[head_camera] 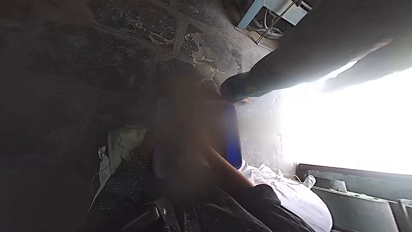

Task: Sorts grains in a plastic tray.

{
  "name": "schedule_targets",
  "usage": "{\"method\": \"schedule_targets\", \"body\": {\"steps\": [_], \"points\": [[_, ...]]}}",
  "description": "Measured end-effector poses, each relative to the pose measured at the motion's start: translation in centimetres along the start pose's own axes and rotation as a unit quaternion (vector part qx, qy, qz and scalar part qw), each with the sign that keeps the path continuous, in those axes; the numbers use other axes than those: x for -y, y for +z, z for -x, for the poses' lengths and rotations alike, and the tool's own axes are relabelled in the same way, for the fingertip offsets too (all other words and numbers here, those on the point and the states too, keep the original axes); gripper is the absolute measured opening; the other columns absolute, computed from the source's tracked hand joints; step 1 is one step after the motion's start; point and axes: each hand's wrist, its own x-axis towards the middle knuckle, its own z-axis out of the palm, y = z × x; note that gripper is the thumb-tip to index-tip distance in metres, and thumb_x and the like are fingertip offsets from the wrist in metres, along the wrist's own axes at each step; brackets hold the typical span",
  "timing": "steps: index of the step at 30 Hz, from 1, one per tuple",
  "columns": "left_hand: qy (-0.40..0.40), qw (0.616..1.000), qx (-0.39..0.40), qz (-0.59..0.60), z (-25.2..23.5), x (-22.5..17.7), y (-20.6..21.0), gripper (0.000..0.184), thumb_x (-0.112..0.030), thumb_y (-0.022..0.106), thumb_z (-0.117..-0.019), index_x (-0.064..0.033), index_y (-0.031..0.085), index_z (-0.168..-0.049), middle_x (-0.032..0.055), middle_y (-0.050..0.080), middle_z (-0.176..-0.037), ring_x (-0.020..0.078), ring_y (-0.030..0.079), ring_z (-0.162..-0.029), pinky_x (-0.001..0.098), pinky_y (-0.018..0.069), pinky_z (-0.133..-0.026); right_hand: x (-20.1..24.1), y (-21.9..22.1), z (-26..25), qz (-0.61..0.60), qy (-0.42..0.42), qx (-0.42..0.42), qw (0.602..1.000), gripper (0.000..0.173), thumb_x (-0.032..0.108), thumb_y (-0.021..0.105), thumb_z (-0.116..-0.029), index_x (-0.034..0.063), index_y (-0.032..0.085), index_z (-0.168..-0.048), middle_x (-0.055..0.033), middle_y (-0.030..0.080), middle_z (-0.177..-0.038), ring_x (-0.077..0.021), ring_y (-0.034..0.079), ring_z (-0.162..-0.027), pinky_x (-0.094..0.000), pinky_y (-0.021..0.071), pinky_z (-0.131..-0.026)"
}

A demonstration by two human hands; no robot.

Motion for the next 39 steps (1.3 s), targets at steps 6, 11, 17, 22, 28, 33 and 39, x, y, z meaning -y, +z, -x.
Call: {"method": "schedule_targets", "body": {"steps": [6,11,17,22,28,33,39], "points": [[0.019,0.999,0.034,0.020,-0.9,1.3,-1.2,0.045,0.022,0.053,-0.0772,0.0006,0.048,-0.117,0.0012,0.058,-0.084,0.0016,0.061,-0.069,0.0162,0.0533,-0.063,-6.2,-1.2,0.3,0.041,0.025,0.002,0.999,0.021,0.014,0.061,-0.1018,-0.0012,0.075,-0.107,-0.0241,0.072,-0.103,-0.0407,0.068,-0.100,-0.0597,0.0505,-0.089],[0.120,0.986,0.093,0.065,-1.3,2.5,-1.8,0.048,0.027,0.054,-0.0715,0.0079,0.046,-0.115,0.0064,0.055,-0.083,0.0048,0.060,-0.068,0.0176,0.0515,-0.063,-10.2,-3.7,2.7,-0.043,0.056,-0.081,0.994,0.027,0.015,0.062,-0.1033,0.0030,0.071,-0.125,-0.0179,0.075,-0.106,-0.0319,0.071,-0.093,-0.0540,0.0536,-0.087],[0.000,1.000,0.011,-0.029,-0.3,0.3,-0.4,0.052,0.022,0.054,-0.0762,-0.0009,0.047,-0.122,0.0032,0.055,-0.088,0.0030,0.059,-0.072,0.0172,0.0518,-0.066,-13.9,-3.2,1.1,-0.037,0.112,-0.159,0.980,0.037,0.017,0.062,-0.1025,0.0040,0.064,-0.138,-0.0228,0.068,-0.127,-0.0376,0.067,-0.112,-0.0552,0.0511,-0.099],[0.028,0.999,0.019,0.006,0.0,0.8,-0.7,0.045,0.019,0.055,-0.0764,-0.0005,0.052,-0.116,0.0010,0.060,-0.086,0.0020,0.061,-0.070,0.0177,0.0532,-0.064,-10.6,-1.4,1.8,0.060,0.178,-0.046,0.981,0.044,0.028,0.061,-0.1031,-0.0003,0.061,-0.136,-0.0282,0.059,-0.136,-0.0437,0.059,-0.126,-0.0596,0.0449,-0.106],[0.035,0.999,0.029,0.012,-1.0,1.9,-1.3,0.041,0.015,0.056,-0.0797,-0.0007,0.053,-0.117,-0.0001,0.061,-0.085,0.0016,0.062,-0.069,0.0180,0.0536,-0.063,-9.7,1.5,3.6,-0.144,0.033,0.011,0.989,0.039,0.011,0.073,-0.0922,-0.0063,0.066,-0.126,-0.0251,0.069,-0.117,-0.0326,0.066,-0.108,-0.0489,0.0503,-0.099],[0.046,0.998,0.034,0.032,-1.0,2.5,-1.6,0.046,0.015,0.055,-0.0775,-0.0035,0.052,-0.119,-0.0018,0.062,-0.084,0.0010,0.063,-0.068,0.0173,0.0543,-0.062,-8.6,0.0,3.6,-0.257,0.014,-0.097,0.962,0.021,0.000,0.068,-0.0940,-0.0019,0.070,-0.115,-0.0144,0.072,-0.095,-0.0185,0.069,-0.079,-0.0396,0.0581,-0.077],[0.067,0.996,0.049,0.038,-1.1,2.9,-1.9,0.052,0.012,0.055,-0.0763,-0.0063,0.051,-0.125,-0.0035,0.064,-0.091,-0.0010,0.064,-0.074,0.0173,0.0559,-0.066,-7.2,-2.2,3.5,-0.237,-0.084,-0.131,0.959,0.028,-0.004,0.056,-0.0988,-0.0004,0.070,-0.123,-0.0145,0.073,-0.114,-0.0182,0.070,-0.096,-0.0395,0.0565,-0.087]]}}
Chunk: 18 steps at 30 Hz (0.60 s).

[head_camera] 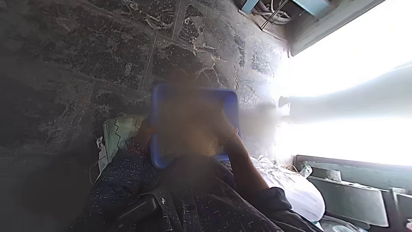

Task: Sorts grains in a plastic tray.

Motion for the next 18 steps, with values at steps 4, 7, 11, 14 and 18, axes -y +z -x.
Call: {"method": "schedule_targets", "body": {"steps": [4,7,11,14,18], "points": [[0.001,1.000,0.002,-0.012,0.0,-0.3,0.1,0.050,0.014,0.054,-0.0754,-0.0042,0.051,-0.122,-0.0020,0.062,-0.091,-0.0001,0.064,-0.073,0.0180,0.0559,-0.066,-2.2,-1.4,0.3,0.210,0.049,-0.039,0.976,0.028,0.012,0.058,-0.1043,-0.0013,0.067,-0.127,-0.0225,0.070,-0.120,-0.0350,0.069,-0.107,-0.0536,0.0531,-0.095],[-0.020,1.000,-0.012,-0.006,0.3,-1.1,0.6,0.051,0.016,0.054,-0.0715,-0.0043,0.049,-0.118,-0.0024,0.063,-0.086,0.0000,0.065,-0.069,0.0167,0.0559,-0.062,-3.3,-2.1,1.8,0.330,0.178,0.005,0.927,0.030,0.018,0.060,-0.1040,-0.0042,0.066,-0.124,-0.0302,0.064,-0.123,-0.0476,0.064,-0.112,-0.0643,0.0491,-0.095],[-0.025,1.000,-0.011,-0.008,0.1,-1.1,0.7,0.050,0.016,0.056,-0.0724,-0.0061,0.048,-0.117,-0.0036,0.063,-0.084,-0.0007,0.065,-0.068,0.0161,0.0560,-0.061,-4.5,-1.8,3.8,0.360,0.281,0.149,0.877,0.064,0.044,0.063,-0.1011,0.0019,0.048,-0.148,-0.0283,0.062,-0.133,-0.0444,0.063,-0.120,-0.0610,0.0482,-0.101],[0.004,1.000,-0.003,-0.020,-0.2,-0.1,0.1,0.048,0.013,0.056,-0.0755,-0.0055,0.053,-0.120,-0.0035,0.063,-0.088,-0.0006,0.063,-0.071,0.0168,0.0546,-0.064,-3.8,-0.6,5.4,0.353,0.277,0.195,0.872,0.093,0.058,0.067,-0.0932,0.0069,0.030,-0.161,-0.0296,0.051,-0.147,-0.0446,0.059,-0.126,-0.0590,0.0470,-0.104],[0.006,1.000,-0.002,-0.027,-0.1,-0.2,0.1,0.047,0.011,0.056,-0.0749,-0.0071,0.054,-0.118,-0.0046,0.064,-0.087,-0.0012,0.063,-0.071,0.0170,0.0549,-0.064,-3.0,1.2,4.9,0.311,0.238,0.215,0.895,0.102,0.047,0.077,-0.0893,0.0175,0.017,-0.166,-0.0289,0.048,-0.149,-0.0431,0.063,-0.119,-0.0574,0.0498,-0.099]]}}
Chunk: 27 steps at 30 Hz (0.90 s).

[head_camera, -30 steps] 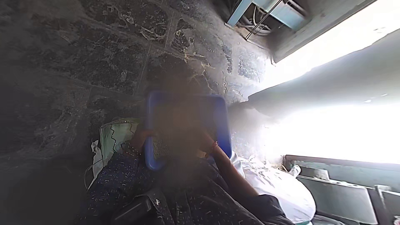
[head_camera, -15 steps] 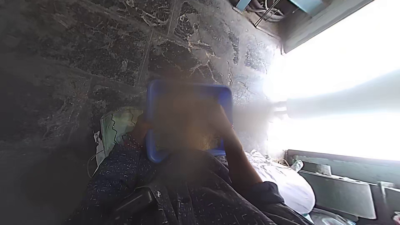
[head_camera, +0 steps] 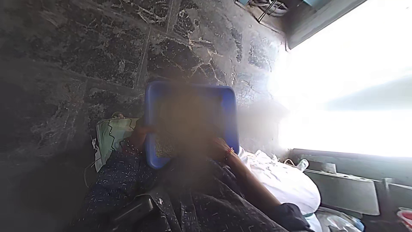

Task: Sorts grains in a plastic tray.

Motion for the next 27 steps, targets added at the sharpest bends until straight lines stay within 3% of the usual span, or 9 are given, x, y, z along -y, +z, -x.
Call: {"method": "schedule_targets", "body": {"steps": [2,5,8,10,12,15,19,22,27], "points": [[0.001,1.000,-0.006,0.002,0.1,-0.1,0.2,0.045,0.009,0.057,-0.0746,-0.0076,0.054,-0.116,-0.0052,0.063,-0.085,-0.0011,0.063,-0.070,0.0169,0.0548,-0.064,0.9,0.5,-1.5,-0.054,-0.025,-0.007,0.998,0.104,0.036,0.083,-0.0844,0.0204,0.019,-0.165,-0.0276,0.051,-0.144,-0.0423,0.062,-0.120,-0.0572,0.0495,-0.100],[-0.012,1.000,-0.023,0.016,0.3,-0.1,0.3,0.043,0.009,0.057,-0.0755,-0.0083,0.054,-0.115,-0.0041,0.063,-0.083,0.0004,0.063,-0.068,0.0177,0.0539,-0.062,1.7,1.3,-2.7,-0.225,-0.102,-0.082,0.966,0.090,0.011,0.080,-0.0804,0.0082,0.034,-0.158,-0.0279,0.063,-0.128,-0.0379,0.064,-0.117,-0.0528,0.0508,-0.101],[-0.007,1.000,-0.017,0.016,0.3,0.2,0.0,0.047,0.010,0.057,-0.0737,-0.0082,0.054,-0.117,-0.0051,0.065,-0.084,-0.0007,0.064,-0.070,0.0176,0.0553,-0.063,2.3,1.6,-2.8,-0.307,-0.150,-0.267,0.901,0.059,0.007,0.070,-0.0886,-0.0011,0.049,-0.143,-0.0190,0.067,-0.096,-0.0261,0.065,-0.082,-0.0444,0.0541,-0.072],[-0.004,1.000,-0.005,0.000,0.1,0.5,-0.4,0.049,0.008,0.058,-0.0727,-0.0072,0.052,-0.119,-0.0057,0.064,-0.087,-0.0017,0.064,-0.072,0.0176,0.0561,-0.065,2.5,0.8,-2.5,-0.243,-0.162,-0.358,0.887,0.050,0.007,0.066,-0.0933,-0.0025,0.054,-0.141,-0.0249,0.066,-0.121,-0.0349,0.068,-0.102,-0.0510,0.0556,-0.086],[-0.005,1.000,-0.011,-0.001,0.0,0.4,-0.2,0.047,0.010,0.057,-0.0739,-0.0069,0.053,-0.117,-0.0043,0.064,-0.085,-0.0005,0.063,-0.070,0.0179,0.0552,-0.063,2.2,0.1,-2.3,-0.189,-0.174,-0.388,0.885,0.044,0.006,0.064,-0.0929,-0.0016,0.060,-0.136,-0.0253,0.063,-0.124,-0.0352,0.068,-0.102,-0.0488,0.0577,-0.083],[-0.017,1.000,-0.019,0.004,0.1,-0.1,0.3,0.043,0.011,0.056,-0.0760,-0.0071,0.054,-0.115,-0.0049,0.063,-0.082,-0.0011,0.062,-0.067,0.0171,0.0541,-0.062,2.6,0.7,-1.4,-0.153,-0.210,-0.361,0.896,0.031,0.009,0.066,-0.0939,-0.0014,0.070,-0.123,-0.0225,0.069,-0.112,-0.0351,0.070,-0.094,-0.0515,0.0573,-0.080],[-0.010,1.000,-0.017,0.019,0.1,0.2,0.1,0.047,0.011,0.056,-0.0756,-0.0059,0.053,-0.120,-0.0032,0.063,-0.088,0.0001,0.064,-0.072,0.0176,0.0551,-0.066,5.2,3.4,0.4,-0.141,-0.314,-0.228,0.911,0.024,0.007,0.057,-0.0977,-0.0062,0.074,-0.109,-0.0222,0.074,-0.101,-0.0336,0.074,-0.090,-0.0462,0.0599,-0.081],[-0.009,0.999,-0.028,0.018,0.5,-0.1,0.3,0.047,0.013,0.056,-0.0757,-0.0052,0.053,-0.119,-0.0028,0.063,-0.088,0.0003,0.063,-0.072,0.0178,0.0545,-0.065,6.9,3.8,1.0,-0.106,-0.314,-0.050,0.942,0.035,0.011,0.046,-0.1054,-0.0059,0.069,-0.125,-0.0240,0.071,-0.124,-0.0367,0.068,-0.118,-0.0481,0.0494,-0.105],[-0.001,1.000,-0.017,0.020,0.1,0.4,0.1,0.046,0.011,0.057,-0.0757,-0.0051,0.053,-0.119,-0.0041,0.063,-0.084,-0.0002,0.063,-0.069,0.0174,0.0542,-0.064,7.5,3.0,1.3,-0.114,-0.317,0.013,0.941,0.049,0.015,0.046,-0.1075,-0.0101,0.045,-0.149,-0.0280,0.050,-0.152,-0.0375,0.051,-0.142,-0.0450,0.0371,-0.119]]}}
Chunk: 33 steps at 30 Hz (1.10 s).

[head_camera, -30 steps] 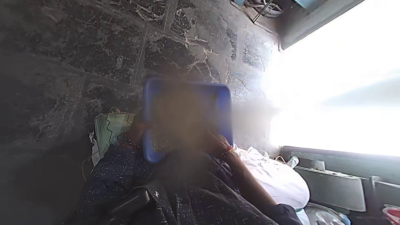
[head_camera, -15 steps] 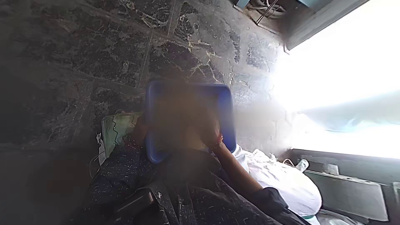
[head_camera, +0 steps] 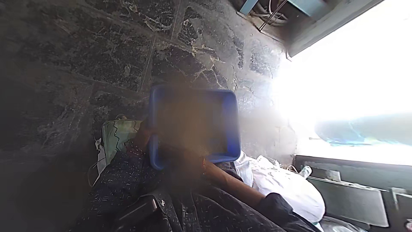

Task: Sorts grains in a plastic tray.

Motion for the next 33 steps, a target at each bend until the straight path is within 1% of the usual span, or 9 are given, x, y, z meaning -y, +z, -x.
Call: {"method": "schedule_targets", "body": {"steps": [3,7,12,17,19,22,27,30,33], "points": [[-0.001,1.000,-0.004,-0.004,0.3,-0.7,0.5,0.045,0.012,0.054,-0.0766,-0.0043,0.053,-0.118,-0.0029,0.064,-0.084,0.0005,0.063,-0.070,0.0175,0.0546,-0.065,-0.3,0.4,-0.4,0.017,0.069,-0.042,0.997,0.073,0.029,0.052,-0.1069,-0.0094,0.020,-0.160,-0.0301,0.031,-0.163,-0.0371,0.037,-0.152,-0.0428,0.0278,-0.125],[-0.062,0.995,-0.071,-0.037,2.5,-4.5,3.3,0.047,0.023,0.050,-0.0807,0.0009,0.047,-0.121,0.0027,0.056,-0.084,0.0020,0.058,-0.067,0.0155,0.0501,-0.063,-3.1,1.9,-0.7,0.095,0.058,-0.257,0.960,0.077,0.038,0.054,-0.1022,-0.0106,0.029,-0.157,-0.0328,0.039,-0.158,-0.0418,0.042,-0.147,-0.0486,0.0348,-0.121],[0.001,1.000,0.007,0.004,0.1,-0.3,0.1,0.047,0.015,0.055,-0.0753,-0.0023,0.053,-0.119,-0.0021,0.063,-0.086,-0.0002,0.063,-0.071,0.0170,0.0545,-0.065,-1.7,0.9,-0.7,-0.075,-0.004,-0.092,0.993,0.063,0.035,0.047,-0.1072,-0.0082,0.042,-0.152,-0.0273,0.049,-0.153,-0.0352,0.050,-0.143,-0.0464,0.0358,-0.120],[0.009,0.999,0.017,0.049,0.0,0.2,-0.2,0.049,0.011,0.056,-0.0708,-0.0088,0.055,-0.115,-0.0049,0.066,-0.082,0.0011,0.065,-0.068,0.0192,0.0564,-0.062,-2.4,0.5,-3.7,-0.151,-0.077,-0.061,0.984,0.060,0.035,0.034,-0.1096,-0.0079,0.042,-0.151,-0.0272,0.063,-0.133,-0.0265,0.062,-0.122,-0.0416,0.0461,-0.106],[0.003,0.998,0.016,0.054,0.0,0.1,0.1,0.046,0.011,0.056,-0.0723,-0.0086,0.055,-0.114,-0.0036,0.067,-0.082,0.0020,0.066,-0.067,0.0200,0.0571,-0.062,-2.3,0.4,-5.0,-0.138,-0.073,-0.054,0.986,0.059,0.035,0.035,-0.1100,-0.0074,0.040,-0.151,-0.0280,0.058,-0.139,-0.0290,0.059,-0.128,-0.0425,0.0436,-0.111],[0.008,0.999,0.014,0.052,-0.2,0.1,0.1,0.041,0.012,0.055,-0.0734,-0.0061,0.056,-0.110,-0.0012,0.067,-0.080,0.0032,0.066,-0.067,0.0204,0.0565,-0.061,-2.9,1.3,-6.4,-0.102,-0.040,-0.107,0.988,0.071,0.040,0.042,-0.1084,-0.0108,0.028,-0.156,-0.0333,0.045,-0.152,-0.0378,0.049,-0.141,-0.0468,0.0376,-0.119],[-0.031,0.997,-0.041,-0.056,1.9,-3.3,2.4,0.048,0.022,0.053,-0.0749,0.0048,0.050,-0.119,0.0039,0.056,-0.084,0.0037,0.058,-0.070,0.0175,0.0502,-0.066,-2.6,-0.1,-5.3,-0.058,0.164,-0.263,0.949,0.084,0.039,0.051,-0.1073,-0.0040,0.005,-0.163,-0.0359,0.039,-0.154,-0.0458,0.048,-0.140,-0.0544,0.0394,-0.116],[-0.037,0.997,-0.040,-0.055,1.1,-2.5,1.5,0.044,0.020,0.056,-0.0763,0.0042,0.051,-0.117,0.0049,0.058,-0.085,0.0049,0.060,-0.071,0.0189,0.0521,-0.069,-3.7,-1.0,-3.9,-0.033,0.098,-0.365,0.925,0.072,0.033,0.045,-0.1087,-0.0081,0.016,-0.161,-0.0342,0.033,-0.160,-0.0436,0.041,-0.147,-0.0508,0.0347,-0.120],[0.044,0.998,0.028,-0.040,-0.3,0.0,-0.2,0.040,0.015,0.055,-0.0780,0.0066,0.051,-0.117,0.0051,0.059,-0.082,0.0035,0.059,-0.066,0.0184,0.0520,-0.061,-2.5,-1.7,-3.0,-0.048,0.030,-0.318,0.946,0.052,0.024,0.042,-0.1096,-0.0089,0.043,-0.151,-0.0296,0.054,-0.147,-0.0377,0.058,-0.132,-0.0482,0.0441,-0.111]]}}
